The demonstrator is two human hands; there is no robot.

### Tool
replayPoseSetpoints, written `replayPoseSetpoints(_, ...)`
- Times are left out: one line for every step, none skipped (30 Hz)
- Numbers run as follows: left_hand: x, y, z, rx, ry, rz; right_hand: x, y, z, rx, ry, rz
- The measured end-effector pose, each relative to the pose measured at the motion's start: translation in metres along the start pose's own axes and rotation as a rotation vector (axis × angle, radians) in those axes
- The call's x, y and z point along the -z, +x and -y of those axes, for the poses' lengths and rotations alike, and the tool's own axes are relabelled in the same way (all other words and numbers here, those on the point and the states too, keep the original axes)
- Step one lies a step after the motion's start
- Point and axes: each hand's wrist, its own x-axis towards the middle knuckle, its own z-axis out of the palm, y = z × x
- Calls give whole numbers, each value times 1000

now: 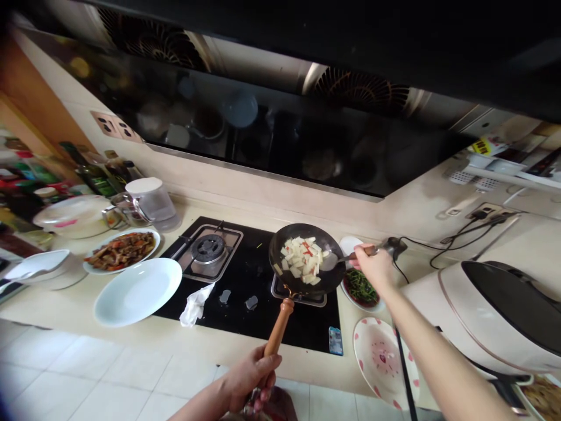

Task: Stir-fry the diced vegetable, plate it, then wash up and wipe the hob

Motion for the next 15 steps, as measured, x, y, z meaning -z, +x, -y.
replayPoseSetpoints(0, 0, 0, -3, -1, -1, -13, -4, -6, -7, 89, -6)
replayPoseSetpoints(0, -1, 0, -5, -3, -1, -24, -11, -9, 6, 159, 3)
replayPoseSetpoints(0, -1, -1, -4, -4, 1, -32, -19, -9, 44, 191, 46)
replayPoseSetpoints(0, -1, -1, -4, -4, 4, -35, -27, -6, 100, 173, 108)
replayPoseSetpoints(0, -2, -1, -3, -4, 7, -33, -34, 0, 167, 115, 177)
replayPoseSetpoints(0, -2, -2, -3, -4, 10, -28, -40, 8, 239, 29, 236)
replayPoseSetpoints(0, -3, -2, -3, -5, 10, -19, -41, 18, 305, -73, 274)
replayPoseSetpoints(0, -3, -2, -4, -6, 10, -8, -40, 29, 359, -182, 294)
replayPoseSetpoints(-1, -3, -2, -5, -6, 7, 4, -35, 40, 383, -279, 293)
replayPoseSetpoints(-1, -3, -2, -4, -5, 4, 15, -27, 49, 361, -346, 274)
replayPoseSetpoints(-1, -2, -2, -1, -7, 0, 24, -17, 57, 297, -385, 252)
replayPoseSetpoints(-1, -2, -1, 2, -9, -1, 31, -7, 62, 199, -391, 236)
replayPoseSetpoints(-1, -1, -1, 6, -13, 1, 34, 3, 64, 80, -367, 230)
replayPoseSetpoints(-1, -1, -1, 8, -16, 3, 33, 10, 62, -35, -317, 237)
replayPoseSetpoints(-2, -1, 0, 7, -17, 6, 28, 15, 59, -98, -242, 241)
